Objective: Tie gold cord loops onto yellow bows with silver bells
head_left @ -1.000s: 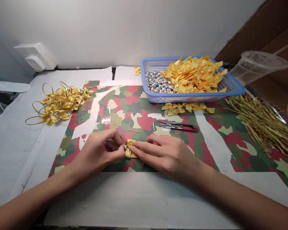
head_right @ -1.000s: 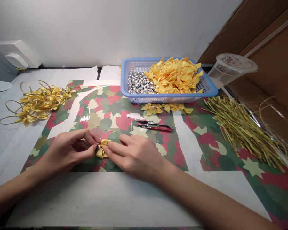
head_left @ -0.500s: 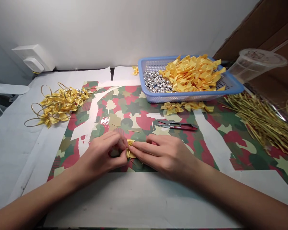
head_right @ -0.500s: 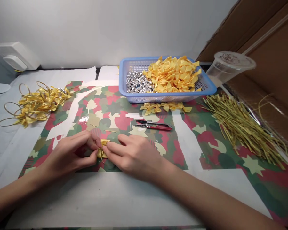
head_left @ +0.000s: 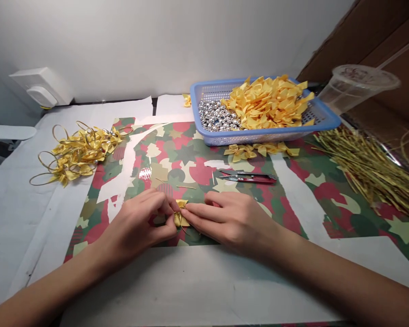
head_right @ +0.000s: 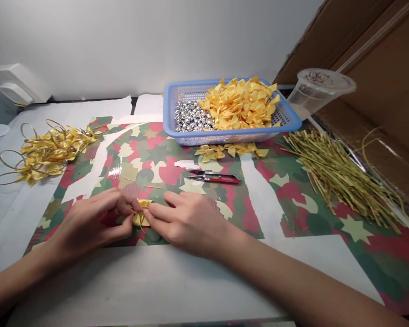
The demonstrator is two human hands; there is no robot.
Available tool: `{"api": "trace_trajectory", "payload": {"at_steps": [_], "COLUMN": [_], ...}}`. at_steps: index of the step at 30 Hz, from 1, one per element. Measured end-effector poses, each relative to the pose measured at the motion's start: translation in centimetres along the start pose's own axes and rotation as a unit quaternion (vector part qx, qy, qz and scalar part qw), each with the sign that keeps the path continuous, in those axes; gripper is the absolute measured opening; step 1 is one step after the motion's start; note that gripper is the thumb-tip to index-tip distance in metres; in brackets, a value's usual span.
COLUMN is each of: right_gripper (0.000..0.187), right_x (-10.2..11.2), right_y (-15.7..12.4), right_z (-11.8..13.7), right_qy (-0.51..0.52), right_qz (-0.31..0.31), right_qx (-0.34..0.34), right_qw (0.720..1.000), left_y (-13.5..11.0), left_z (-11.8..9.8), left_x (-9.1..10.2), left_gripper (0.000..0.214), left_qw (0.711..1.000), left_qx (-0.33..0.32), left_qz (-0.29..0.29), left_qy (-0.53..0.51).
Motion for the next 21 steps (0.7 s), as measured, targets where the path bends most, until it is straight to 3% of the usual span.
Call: {"api": "trace_trajectory", "payload": {"at_steps": [11, 21], "right_gripper": [0.024, 0.018], "right_x": [-0.07, -0.04], "right_y": [-0.21, 0.05], "right_z": [-0.07, -0.64], "right_qy": [0.017, 0.109], "right_qz": [0.007, -0.03], "right_qx": [-0.009, -0.134], "right_qw": [1.0, 0.985], "left_y": [-0.13, 0.02], "left_z": [0.27, 0.36], "left_x": [-0.01, 0.11], "left_gripper": [0.017, 0.014], "left_qw": [1.0, 0.999], "left_qx": [-0.01, -0.035], "left_qz": [0.003, -0.022], "left_qy": [-0.005, 0.026]}}
Point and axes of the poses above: each hand's wrist, its own y-axis towards the middle knuckle, its own x-axis out of the back of the hand, z = x × y, the point moved 4 cm from there along y, towards the middle knuckle
